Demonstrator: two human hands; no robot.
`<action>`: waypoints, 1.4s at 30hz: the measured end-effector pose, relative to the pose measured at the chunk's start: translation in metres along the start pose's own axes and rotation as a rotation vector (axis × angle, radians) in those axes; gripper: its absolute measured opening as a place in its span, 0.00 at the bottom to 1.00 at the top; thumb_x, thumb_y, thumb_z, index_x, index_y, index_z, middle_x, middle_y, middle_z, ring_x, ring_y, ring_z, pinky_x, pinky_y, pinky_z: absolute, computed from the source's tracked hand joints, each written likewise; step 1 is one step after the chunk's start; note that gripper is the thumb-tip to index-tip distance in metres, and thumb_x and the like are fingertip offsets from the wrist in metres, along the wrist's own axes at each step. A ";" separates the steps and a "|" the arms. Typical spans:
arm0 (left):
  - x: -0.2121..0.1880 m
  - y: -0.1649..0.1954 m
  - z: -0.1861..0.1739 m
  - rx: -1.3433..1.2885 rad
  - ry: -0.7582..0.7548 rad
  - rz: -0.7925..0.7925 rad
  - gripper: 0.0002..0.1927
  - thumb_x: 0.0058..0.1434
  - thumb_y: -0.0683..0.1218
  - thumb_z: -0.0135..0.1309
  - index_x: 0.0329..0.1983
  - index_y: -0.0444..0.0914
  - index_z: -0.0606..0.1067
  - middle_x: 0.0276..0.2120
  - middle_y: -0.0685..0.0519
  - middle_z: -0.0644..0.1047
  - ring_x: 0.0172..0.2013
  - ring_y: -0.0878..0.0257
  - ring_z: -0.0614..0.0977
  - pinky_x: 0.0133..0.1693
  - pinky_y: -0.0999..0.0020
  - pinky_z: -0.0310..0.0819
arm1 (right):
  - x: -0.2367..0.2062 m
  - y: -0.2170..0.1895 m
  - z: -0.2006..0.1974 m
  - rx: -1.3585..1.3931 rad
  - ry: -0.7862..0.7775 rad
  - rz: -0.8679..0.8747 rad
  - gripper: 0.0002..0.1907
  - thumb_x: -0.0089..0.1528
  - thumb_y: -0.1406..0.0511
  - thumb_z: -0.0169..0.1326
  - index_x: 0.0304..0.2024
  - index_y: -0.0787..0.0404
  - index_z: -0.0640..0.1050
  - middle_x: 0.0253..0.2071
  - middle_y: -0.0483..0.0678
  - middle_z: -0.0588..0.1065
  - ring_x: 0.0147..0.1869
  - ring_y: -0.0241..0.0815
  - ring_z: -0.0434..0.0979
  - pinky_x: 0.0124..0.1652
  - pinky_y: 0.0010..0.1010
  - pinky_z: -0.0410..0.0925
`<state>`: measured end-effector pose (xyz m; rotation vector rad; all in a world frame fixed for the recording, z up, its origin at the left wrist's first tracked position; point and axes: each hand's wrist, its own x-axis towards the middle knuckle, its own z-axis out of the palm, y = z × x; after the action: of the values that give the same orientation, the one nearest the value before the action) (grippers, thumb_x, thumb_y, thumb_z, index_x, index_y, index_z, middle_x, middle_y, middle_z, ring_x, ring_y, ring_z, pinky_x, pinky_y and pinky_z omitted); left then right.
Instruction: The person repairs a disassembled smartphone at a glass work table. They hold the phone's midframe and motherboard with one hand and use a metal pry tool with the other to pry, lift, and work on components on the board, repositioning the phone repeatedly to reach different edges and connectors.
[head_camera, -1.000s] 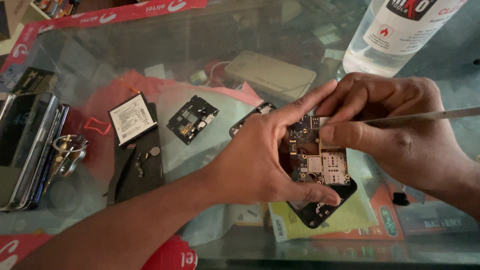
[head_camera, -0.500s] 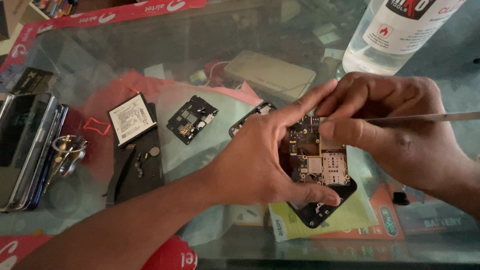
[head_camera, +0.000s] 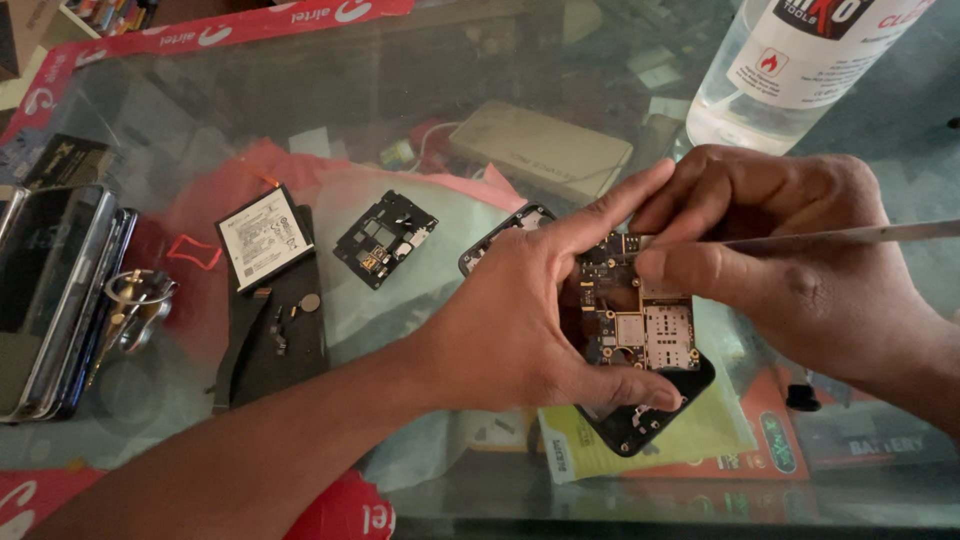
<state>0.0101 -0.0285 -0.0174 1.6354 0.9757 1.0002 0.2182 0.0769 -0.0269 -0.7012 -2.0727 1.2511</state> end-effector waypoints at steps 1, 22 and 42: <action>0.000 0.000 0.000 -0.001 -0.003 -0.011 0.64 0.51 0.49 0.73 0.85 0.38 0.46 0.48 0.47 0.83 0.45 0.69 0.84 0.51 0.71 0.83 | 0.000 0.000 0.000 0.001 0.011 0.030 0.03 0.56 0.74 0.62 0.28 0.68 0.81 0.39 0.52 0.80 0.39 0.38 0.83 0.38 0.29 0.79; 0.001 -0.001 0.000 -0.048 -0.009 -0.026 0.64 0.50 0.50 0.72 0.83 0.38 0.44 0.49 0.48 0.81 0.47 0.69 0.82 0.52 0.71 0.82 | 0.000 0.003 -0.002 -0.026 -0.006 -0.010 0.02 0.55 0.75 0.63 0.28 0.69 0.81 0.42 0.53 0.80 0.41 0.38 0.83 0.41 0.29 0.81; 0.000 -0.007 0.000 0.079 -0.016 0.038 0.66 0.54 0.51 0.74 0.86 0.39 0.44 0.52 0.46 0.82 0.51 0.68 0.84 0.54 0.71 0.85 | -0.001 0.006 -0.005 -0.048 -0.039 -0.060 0.02 0.55 0.75 0.64 0.28 0.68 0.82 0.41 0.53 0.79 0.43 0.40 0.83 0.40 0.29 0.80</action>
<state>0.0092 -0.0270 -0.0242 1.7306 0.9880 0.9836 0.2234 0.0811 -0.0312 -0.6357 -2.1455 1.1945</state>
